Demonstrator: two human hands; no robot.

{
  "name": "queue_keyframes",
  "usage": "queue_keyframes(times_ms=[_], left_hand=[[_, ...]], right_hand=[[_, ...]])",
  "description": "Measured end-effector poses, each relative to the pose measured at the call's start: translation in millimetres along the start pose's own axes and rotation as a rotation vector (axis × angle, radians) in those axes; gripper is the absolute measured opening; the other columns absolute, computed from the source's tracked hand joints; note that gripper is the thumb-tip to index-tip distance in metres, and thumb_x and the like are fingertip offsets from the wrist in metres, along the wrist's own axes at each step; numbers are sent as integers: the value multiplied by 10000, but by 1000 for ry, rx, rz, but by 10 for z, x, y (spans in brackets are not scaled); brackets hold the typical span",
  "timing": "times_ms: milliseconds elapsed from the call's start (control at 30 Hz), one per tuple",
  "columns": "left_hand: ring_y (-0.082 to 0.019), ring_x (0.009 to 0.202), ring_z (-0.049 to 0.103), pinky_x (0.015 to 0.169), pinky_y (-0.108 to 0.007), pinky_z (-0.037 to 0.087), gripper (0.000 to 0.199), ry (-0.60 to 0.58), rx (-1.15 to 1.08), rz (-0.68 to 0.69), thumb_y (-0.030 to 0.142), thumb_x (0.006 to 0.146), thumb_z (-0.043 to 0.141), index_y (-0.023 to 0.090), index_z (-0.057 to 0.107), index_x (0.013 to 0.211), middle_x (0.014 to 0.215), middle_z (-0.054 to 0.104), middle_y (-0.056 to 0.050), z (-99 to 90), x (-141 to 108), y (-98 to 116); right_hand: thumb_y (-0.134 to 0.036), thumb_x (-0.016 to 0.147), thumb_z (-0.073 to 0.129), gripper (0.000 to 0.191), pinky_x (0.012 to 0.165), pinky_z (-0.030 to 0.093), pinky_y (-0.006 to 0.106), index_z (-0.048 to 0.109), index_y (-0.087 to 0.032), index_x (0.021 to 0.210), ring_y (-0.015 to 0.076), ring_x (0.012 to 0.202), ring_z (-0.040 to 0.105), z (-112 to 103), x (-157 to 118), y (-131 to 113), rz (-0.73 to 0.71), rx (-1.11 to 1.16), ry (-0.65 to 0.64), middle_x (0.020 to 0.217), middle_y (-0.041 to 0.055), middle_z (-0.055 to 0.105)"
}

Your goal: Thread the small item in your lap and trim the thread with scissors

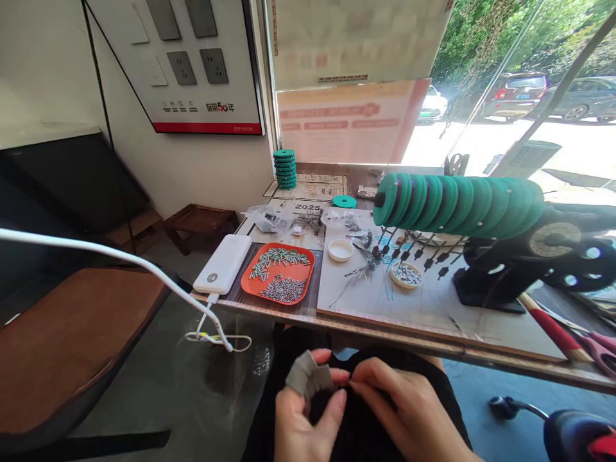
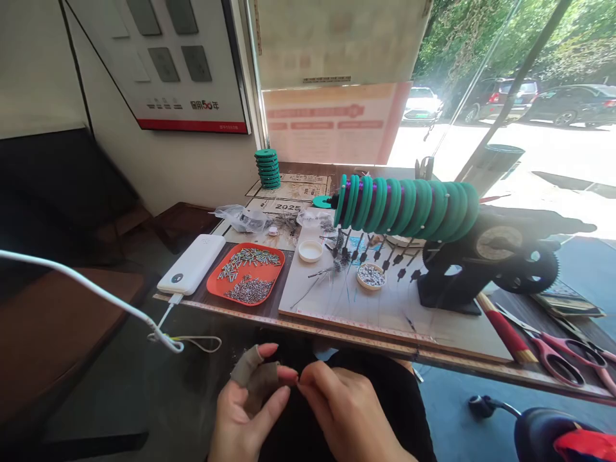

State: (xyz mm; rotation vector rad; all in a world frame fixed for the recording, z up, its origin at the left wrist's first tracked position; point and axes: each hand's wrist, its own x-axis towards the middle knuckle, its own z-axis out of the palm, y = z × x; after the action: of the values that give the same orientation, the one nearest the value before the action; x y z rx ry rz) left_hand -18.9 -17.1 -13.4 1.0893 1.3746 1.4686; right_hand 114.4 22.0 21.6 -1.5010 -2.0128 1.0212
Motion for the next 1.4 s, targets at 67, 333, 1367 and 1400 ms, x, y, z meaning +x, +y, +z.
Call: queue_keyframes(times_ms=[67, 333, 1367, 1400], left_hand=[[-130, 748, 617, 722, -198, 482, 455, -122, -124, -169, 269, 703, 653, 193, 475, 1116, 775, 652, -23, 13, 91, 79], [-60, 597, 526, 598, -139, 413, 414, -304, -111, -346, 266, 653, 701, 153, 500, 996, 639, 592, 26, 12, 292, 309], [-228, 623, 631, 522, -329, 477, 644, -743, 1478, 321, 54, 792, 408, 253, 202, 1369, 698, 659, -11, 66, 812, 419], [-224, 616, 630, 516, -326, 476, 644, -726, 1499, 305, 49, 789, 418, 257, 215, 1363, 692, 658, -9, 87, 777, 407]], right_hand=[[-291, 789, 372, 298, 495, 251, 17, 581, -143, 637, -88, 478, 425, -10, -5, 50, -145, -139, 84, 540, -43, 569], [-278, 795, 363, 250, 502, 235, 57, 572, -179, 700, -74, 505, 463, -87, -1, 76, -204, -289, -17, 587, -54, 596], [-425, 797, 266, 408, 640, 187, 80, 615, -212, 794, -67, 622, 377, -913, 818, 96, -6, -458, -382, 769, -25, 609], [-410, 800, 260, 406, 637, 181, 83, 611, -206, 788, -64, 621, 376, -913, 798, 96, 13, -464, -378, 764, -21, 606]])
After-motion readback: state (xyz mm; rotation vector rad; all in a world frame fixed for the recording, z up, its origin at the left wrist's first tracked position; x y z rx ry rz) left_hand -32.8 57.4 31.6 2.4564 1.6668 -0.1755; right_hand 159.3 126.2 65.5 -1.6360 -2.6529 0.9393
